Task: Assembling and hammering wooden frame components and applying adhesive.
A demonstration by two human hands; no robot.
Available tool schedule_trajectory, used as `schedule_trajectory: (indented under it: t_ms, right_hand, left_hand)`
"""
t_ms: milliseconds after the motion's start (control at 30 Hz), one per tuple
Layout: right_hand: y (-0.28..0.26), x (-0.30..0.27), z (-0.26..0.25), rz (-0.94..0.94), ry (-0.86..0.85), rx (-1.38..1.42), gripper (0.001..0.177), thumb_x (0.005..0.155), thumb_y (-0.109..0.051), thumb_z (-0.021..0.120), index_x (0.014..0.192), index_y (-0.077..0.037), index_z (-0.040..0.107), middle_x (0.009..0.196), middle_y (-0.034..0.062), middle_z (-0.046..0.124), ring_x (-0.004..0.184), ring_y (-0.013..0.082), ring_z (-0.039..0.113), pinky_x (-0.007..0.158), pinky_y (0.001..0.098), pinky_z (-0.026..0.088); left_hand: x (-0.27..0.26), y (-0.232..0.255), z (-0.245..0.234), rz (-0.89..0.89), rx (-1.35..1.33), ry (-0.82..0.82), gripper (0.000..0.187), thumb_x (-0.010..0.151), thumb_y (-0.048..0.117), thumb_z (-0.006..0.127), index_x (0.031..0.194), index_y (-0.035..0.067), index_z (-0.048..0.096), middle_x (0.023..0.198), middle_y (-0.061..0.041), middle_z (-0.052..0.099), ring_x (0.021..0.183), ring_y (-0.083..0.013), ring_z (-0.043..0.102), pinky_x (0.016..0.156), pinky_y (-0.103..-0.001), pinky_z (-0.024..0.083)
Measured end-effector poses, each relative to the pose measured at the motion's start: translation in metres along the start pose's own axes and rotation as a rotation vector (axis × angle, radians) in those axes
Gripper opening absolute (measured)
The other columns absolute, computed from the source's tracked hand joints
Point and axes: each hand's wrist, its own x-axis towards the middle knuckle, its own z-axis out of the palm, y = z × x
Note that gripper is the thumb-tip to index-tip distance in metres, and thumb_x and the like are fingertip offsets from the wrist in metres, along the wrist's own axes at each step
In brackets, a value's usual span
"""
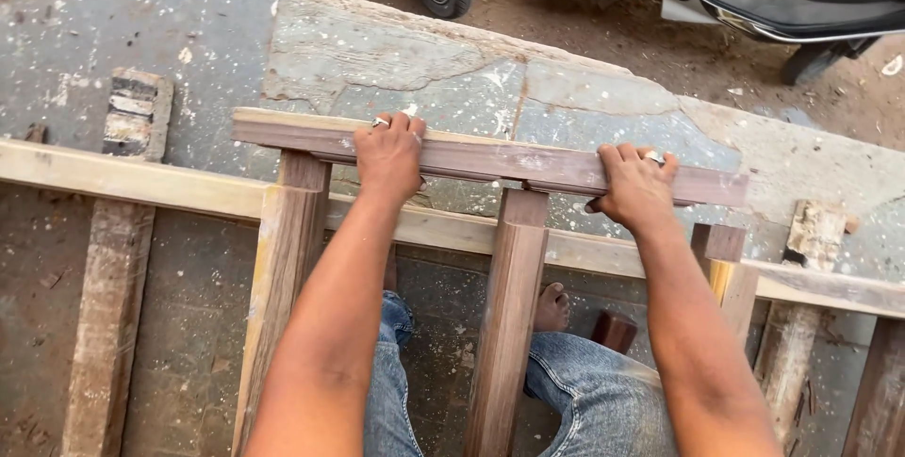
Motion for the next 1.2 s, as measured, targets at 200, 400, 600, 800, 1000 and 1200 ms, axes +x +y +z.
schedule_trajectory:
  t_ms: [200, 400, 600, 800, 1000, 1200]
  right_hand:
    - [0.001, -0.001, 0.008, -0.044, 0.065, 0.007, 0.1, 0.05, -0.051, 0.1, 0.137, -0.026, 0.059, 0.133, 0.0045, 0.064, 0.132, 0.0296, 0.053, 0.115, 0.0587, 0.023]
    - [0.006, 0.0, 0.009, -0.024, 0.052, 0.072, 0.098, 0.054, -0.046, 0.099, 0.14, -0.025, 0.057, 0.132, 0.005, 0.065, 0.125, 0.0276, 0.061, 0.119, 0.0609, 0.022]
    - [0.005, 0.004, -0.004, -0.029, 0.072, 0.049, 0.086, 0.061, -0.044, 0.098, 0.134, -0.022, 0.058, 0.129, 0.0059, 0.065, 0.124, 0.0289, 0.06, 0.119, 0.0679, 0.019]
    - [0.005, -0.001, 0.003, -0.046, 0.078, 0.082, 0.089, 0.061, -0.04, 0.098, 0.137, -0.02, 0.057, 0.13, 0.0064, 0.064, 0.123, 0.0303, 0.061, 0.12, 0.071, 0.015]
    - [0.013, -0.001, 0.002, -0.04, 0.012, 0.076, 0.089, 0.061, -0.041, 0.097, 0.138, -0.022, 0.056, 0.129, 0.0057, 0.063, 0.126, 0.0292, 0.059, 0.121, 0.071, 0.011]
    - [0.01, -0.001, 0.001, -0.035, 0.071, 0.091, 0.096, 0.056, -0.044, 0.098, 0.139, -0.021, 0.057, 0.133, 0.0065, 0.063, 0.131, 0.0327, 0.055, 0.12, 0.0696, 0.012]
  left_hand:
    - [-0.013, 0.007, -0.024, -0.037, -0.009, -0.108, 0.088, 0.066, 0.041, 0.095, 0.138, 0.018, 0.051, 0.131, -0.007, 0.056, 0.132, -0.0278, 0.049, 0.089, -0.047, 0.044]
    - [-0.064, 0.079, -0.042, -0.226, -0.461, -0.171, 0.118, 0.065, 0.063, 0.084, 0.151, 0.002, 0.03, 0.148, -0.023, 0.041, 0.133, -0.0374, 0.048, 0.102, -0.052, 0.048]
    - [-0.119, 0.164, 0.093, -0.448, -1.438, -0.533, 0.141, 0.064, 0.049, 0.095, 0.157, -0.005, 0.003, 0.158, -0.03, 0.028, 0.148, -0.04, 0.032, 0.123, -0.051, 0.028]
    - [-0.125, 0.14, 0.092, -0.462, -1.689, -0.71, 0.118, 0.054, 0.034, 0.091, 0.147, -0.009, 0.032, 0.13, -0.03, 0.065, 0.116, -0.0404, 0.069, 0.098, -0.051, 0.059]
    - [-0.121, 0.124, 0.091, -0.485, -1.679, -0.754, 0.116, 0.057, 0.031, 0.093, 0.149, -0.004, 0.032, 0.134, -0.026, 0.062, 0.121, -0.0365, 0.065, 0.103, -0.047, 0.053]
    - [-0.119, 0.111, 0.121, -0.457, -1.56, -0.757, 0.126, 0.059, 0.032, 0.097, 0.154, -0.006, 0.023, 0.144, -0.029, 0.052, 0.135, -0.0376, 0.055, 0.118, -0.045, 0.039]
